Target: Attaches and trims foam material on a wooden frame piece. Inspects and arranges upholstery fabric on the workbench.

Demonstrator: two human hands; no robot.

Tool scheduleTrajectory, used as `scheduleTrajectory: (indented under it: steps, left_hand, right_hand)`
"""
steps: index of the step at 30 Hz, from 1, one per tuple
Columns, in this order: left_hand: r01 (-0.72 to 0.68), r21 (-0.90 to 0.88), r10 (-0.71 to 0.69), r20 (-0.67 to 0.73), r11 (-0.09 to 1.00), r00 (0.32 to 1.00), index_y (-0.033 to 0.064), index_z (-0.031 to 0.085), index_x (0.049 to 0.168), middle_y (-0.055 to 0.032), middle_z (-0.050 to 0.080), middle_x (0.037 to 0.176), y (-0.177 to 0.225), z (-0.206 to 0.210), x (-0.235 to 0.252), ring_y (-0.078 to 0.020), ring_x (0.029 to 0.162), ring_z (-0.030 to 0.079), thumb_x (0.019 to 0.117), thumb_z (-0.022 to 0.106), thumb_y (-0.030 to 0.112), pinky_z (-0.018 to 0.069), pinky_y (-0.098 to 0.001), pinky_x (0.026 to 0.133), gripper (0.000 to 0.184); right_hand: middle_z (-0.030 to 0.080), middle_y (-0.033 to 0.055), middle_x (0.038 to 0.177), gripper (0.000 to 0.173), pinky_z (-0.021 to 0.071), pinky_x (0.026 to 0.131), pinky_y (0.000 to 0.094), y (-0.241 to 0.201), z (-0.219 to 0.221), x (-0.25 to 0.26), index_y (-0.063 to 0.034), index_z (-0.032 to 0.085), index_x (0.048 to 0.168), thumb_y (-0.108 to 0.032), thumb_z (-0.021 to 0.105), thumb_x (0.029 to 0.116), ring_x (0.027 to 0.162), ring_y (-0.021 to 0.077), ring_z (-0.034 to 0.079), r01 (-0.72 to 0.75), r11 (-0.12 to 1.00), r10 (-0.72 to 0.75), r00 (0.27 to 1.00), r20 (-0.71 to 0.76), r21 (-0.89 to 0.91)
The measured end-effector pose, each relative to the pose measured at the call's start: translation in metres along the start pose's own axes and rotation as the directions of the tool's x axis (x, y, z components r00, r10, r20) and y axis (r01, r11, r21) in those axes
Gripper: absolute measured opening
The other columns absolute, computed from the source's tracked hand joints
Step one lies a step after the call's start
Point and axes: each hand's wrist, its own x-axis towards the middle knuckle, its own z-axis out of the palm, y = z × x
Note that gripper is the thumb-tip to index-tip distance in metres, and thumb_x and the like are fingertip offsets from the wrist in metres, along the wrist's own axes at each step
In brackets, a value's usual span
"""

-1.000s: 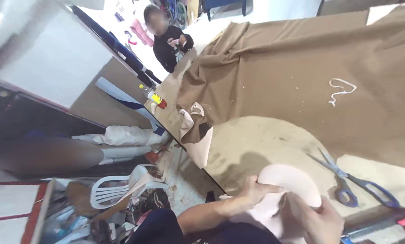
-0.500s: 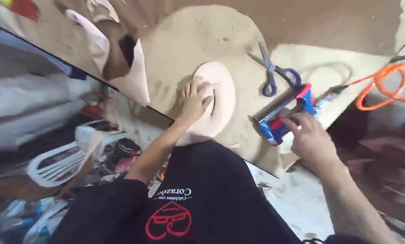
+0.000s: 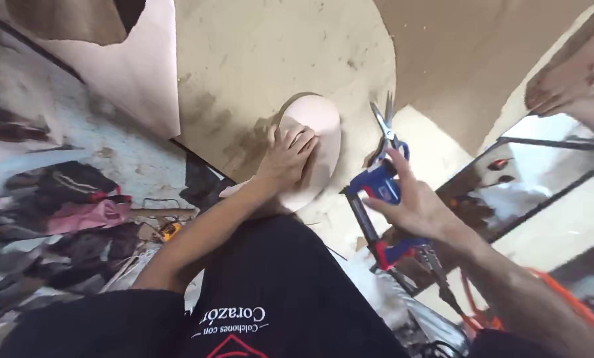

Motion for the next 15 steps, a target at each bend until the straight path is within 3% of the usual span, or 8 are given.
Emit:
scheduleTrajectory:
  steps: [2, 4, 7, 11, 15]
  left_hand:
    - [0.006, -0.071, -0.005, 0.008, 0.997, 1.0, 0.0295, 0.051, 0.151, 0.0003, 0.043, 0.16, -0.005, 0.004, -0.004, -0.0297, 0.151, 0.033, 0.1073, 0.037, 0.03, 0.0133, -0.074, 0.117, 0.046]
    - [0.017, -0.135, -0.022, -0.04, 0.991, 0.999, 0.0294, 0.053, 0.15, -0.0008, 0.044, 0.16, -0.007, 0.008, -0.008, -0.0295, 0.151, 0.034, 0.1074, 0.038, 0.031, 0.0118, -0.0755, 0.117, 0.045]
    - [0.026, -0.176, -0.052, -0.139, 0.984, 0.989, 0.0273, 0.059, 0.145, 0.0021, 0.049, 0.157, -0.006, 0.009, -0.009, -0.0246, 0.148, 0.039, 0.1071, 0.042, 0.027, 0.0115, -0.0735, 0.117, 0.041]
    - [0.042, -0.154, -0.069, -0.169, 0.987, 0.983, 0.0285, 0.057, 0.147, 0.0041, 0.048, 0.157, -0.009, 0.012, -0.01, -0.0226, 0.148, 0.038, 0.1053, 0.044, 0.027, 0.0127, -0.0708, 0.117, 0.044]
    - [0.066, -0.212, -0.119, -0.252, 0.975, 0.96, 0.0298, 0.061, 0.142, 0.0027, 0.054, 0.15, -0.008, 0.017, -0.01, -0.0234, 0.143, 0.043, 0.1028, 0.051, 0.029, 0.0168, -0.0686, 0.117, 0.041]
  right_hand:
    - [0.07, 0.0107, 0.092, 0.093, 0.0619, 0.051, 0.043, -0.031, -0.017, 0.015, -0.0407, 0.014, 0.162, -0.03, 0.075, 0.0932, 0.056, 0.0216, 0.068, -0.079, 0.967, 0.086, 0.996, -0.019, 0.244]
    - [0.069, 0.0134, 0.098, 0.092, 0.0621, 0.047, 0.0454, -0.06, -0.026, 0.034, -0.0427, 0.014, 0.161, -0.019, 0.073, 0.0948, 0.054, 0.0256, 0.067, -0.057, 0.937, 0.078, 0.996, -0.048, 0.345]
    - [0.069, 0.0151, 0.102, 0.089, 0.0616, 0.046, 0.047, -0.085, -0.026, 0.065, -0.0413, 0.018, 0.16, -0.017, 0.073, 0.0945, 0.056, 0.0282, 0.068, -0.083, 0.939, 0.103, 0.994, -0.043, 0.333]
    - [0.07, 0.0151, 0.096, 0.086, 0.0622, 0.046, 0.0456, -0.108, -0.016, 0.084, -0.0413, 0.021, 0.159, -0.014, 0.072, 0.0947, 0.053, 0.0279, 0.068, -0.165, 0.92, 0.204, 0.976, -0.075, 0.356]
    - [0.07, 0.0166, 0.104, 0.084, 0.0668, 0.054, 0.0501, -0.129, -0.003, 0.086, -0.0407, 0.023, 0.156, -0.007, 0.07, 0.0944, 0.064, 0.0326, 0.074, -0.281, 0.891, 0.335, 0.937, -0.097, 0.356]
